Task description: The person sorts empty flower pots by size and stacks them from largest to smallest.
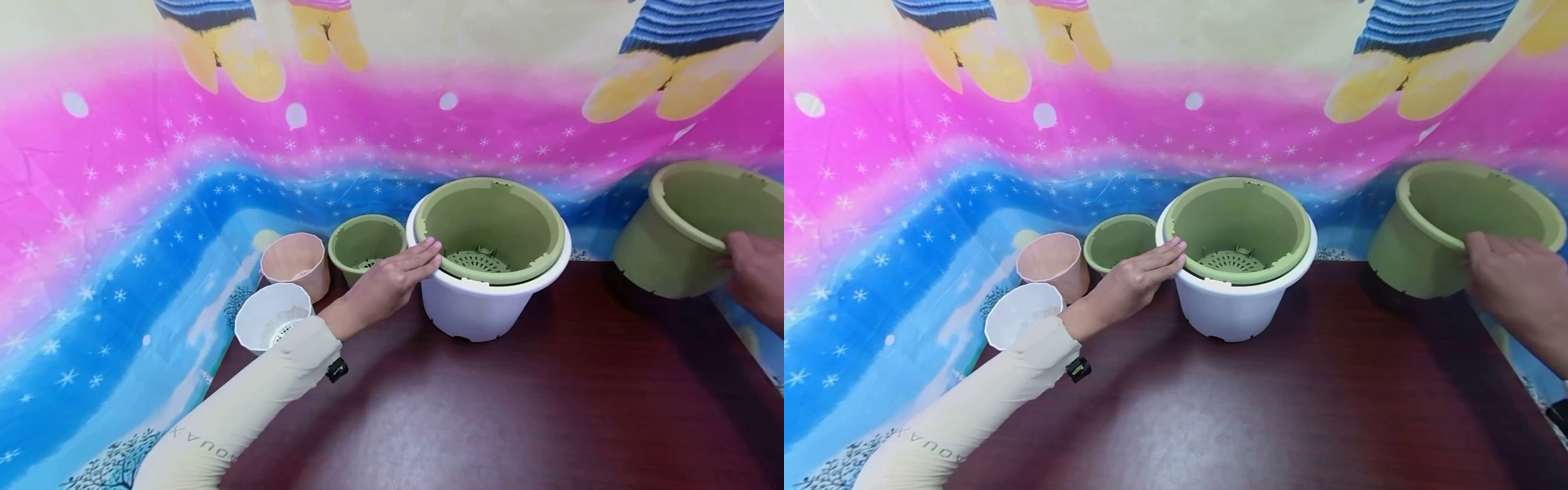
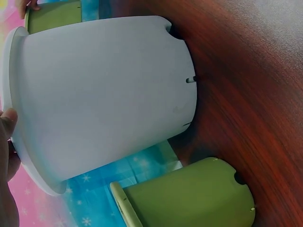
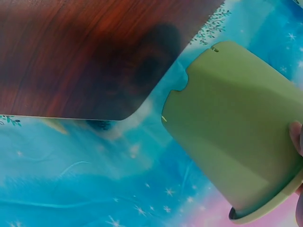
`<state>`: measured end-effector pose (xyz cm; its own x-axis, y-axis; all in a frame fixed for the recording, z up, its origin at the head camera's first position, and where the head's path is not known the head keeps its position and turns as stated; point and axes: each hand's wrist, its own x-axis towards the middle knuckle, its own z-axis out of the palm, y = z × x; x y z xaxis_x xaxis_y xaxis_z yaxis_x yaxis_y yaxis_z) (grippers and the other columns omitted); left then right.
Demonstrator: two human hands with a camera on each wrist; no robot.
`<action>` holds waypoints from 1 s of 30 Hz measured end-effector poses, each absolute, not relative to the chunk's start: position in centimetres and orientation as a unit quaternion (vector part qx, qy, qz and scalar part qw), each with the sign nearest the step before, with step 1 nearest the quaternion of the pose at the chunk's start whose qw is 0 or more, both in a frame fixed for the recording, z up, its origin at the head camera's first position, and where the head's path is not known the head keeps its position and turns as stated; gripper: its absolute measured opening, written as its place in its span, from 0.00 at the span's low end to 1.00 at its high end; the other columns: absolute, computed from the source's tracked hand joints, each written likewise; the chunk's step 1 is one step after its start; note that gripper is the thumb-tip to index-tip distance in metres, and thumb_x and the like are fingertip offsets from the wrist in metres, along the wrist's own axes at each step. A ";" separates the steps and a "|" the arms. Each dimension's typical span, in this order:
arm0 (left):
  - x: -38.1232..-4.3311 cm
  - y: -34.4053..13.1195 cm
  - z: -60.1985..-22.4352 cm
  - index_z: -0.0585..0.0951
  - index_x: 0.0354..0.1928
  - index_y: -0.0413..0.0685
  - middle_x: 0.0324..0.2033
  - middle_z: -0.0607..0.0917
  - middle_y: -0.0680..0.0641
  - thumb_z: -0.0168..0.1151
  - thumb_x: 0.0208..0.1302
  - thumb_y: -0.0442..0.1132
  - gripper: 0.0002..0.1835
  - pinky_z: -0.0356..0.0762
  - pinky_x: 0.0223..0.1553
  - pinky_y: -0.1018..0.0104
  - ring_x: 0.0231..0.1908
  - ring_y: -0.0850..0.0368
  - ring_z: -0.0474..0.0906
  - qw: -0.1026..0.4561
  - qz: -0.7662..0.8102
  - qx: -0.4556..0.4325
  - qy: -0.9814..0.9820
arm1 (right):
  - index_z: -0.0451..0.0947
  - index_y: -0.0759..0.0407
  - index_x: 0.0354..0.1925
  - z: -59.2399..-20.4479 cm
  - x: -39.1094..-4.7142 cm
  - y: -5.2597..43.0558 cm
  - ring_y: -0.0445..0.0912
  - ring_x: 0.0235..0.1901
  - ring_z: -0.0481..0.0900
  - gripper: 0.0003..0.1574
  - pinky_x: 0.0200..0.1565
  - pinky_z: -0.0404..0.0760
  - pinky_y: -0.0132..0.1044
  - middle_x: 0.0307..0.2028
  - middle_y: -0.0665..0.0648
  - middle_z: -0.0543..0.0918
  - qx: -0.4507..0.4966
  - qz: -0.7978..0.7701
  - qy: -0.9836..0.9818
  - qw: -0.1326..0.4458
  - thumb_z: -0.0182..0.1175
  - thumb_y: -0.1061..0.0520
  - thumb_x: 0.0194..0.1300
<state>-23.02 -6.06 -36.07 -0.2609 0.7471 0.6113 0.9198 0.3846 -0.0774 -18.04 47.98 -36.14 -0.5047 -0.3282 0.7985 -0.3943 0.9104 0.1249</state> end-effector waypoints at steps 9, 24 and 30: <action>-23.0 -6.1 -36.2 0.78 0.57 0.37 0.60 0.77 0.39 0.60 0.58 0.21 0.23 0.69 0.66 0.61 0.64 0.46 0.71 0.290 -0.154 -0.535 -0.779 | 0.64 0.73 0.23 -34.5 -17.9 47.6 0.59 0.09 0.61 0.06 0.13 0.53 0.42 0.11 0.66 0.68 0.228 0.040 -0.869 0.437 0.50 0.76 0.42; -22.9 -6.2 -36.1 0.78 0.57 0.37 0.60 0.77 0.39 0.61 0.57 0.21 0.24 0.69 0.65 0.60 0.64 0.46 0.71 0.289 -0.158 -0.536 -0.777 | 0.62 0.72 0.22 -33.1 -17.4 47.0 0.56 0.12 0.61 0.13 0.15 0.52 0.36 0.13 0.67 0.66 0.218 0.062 -0.877 0.424 0.52 0.81 0.35; -22.9 -6.1 -36.0 0.78 0.58 0.37 0.60 0.77 0.39 0.61 0.58 0.22 0.23 0.68 0.66 0.60 0.64 0.46 0.70 0.283 -0.159 -0.538 -0.778 | 0.62 0.73 0.22 -32.8 -17.1 46.7 0.52 0.13 0.66 0.16 0.16 0.52 0.31 0.15 0.72 0.68 0.199 0.079 -0.878 0.429 0.52 0.83 0.31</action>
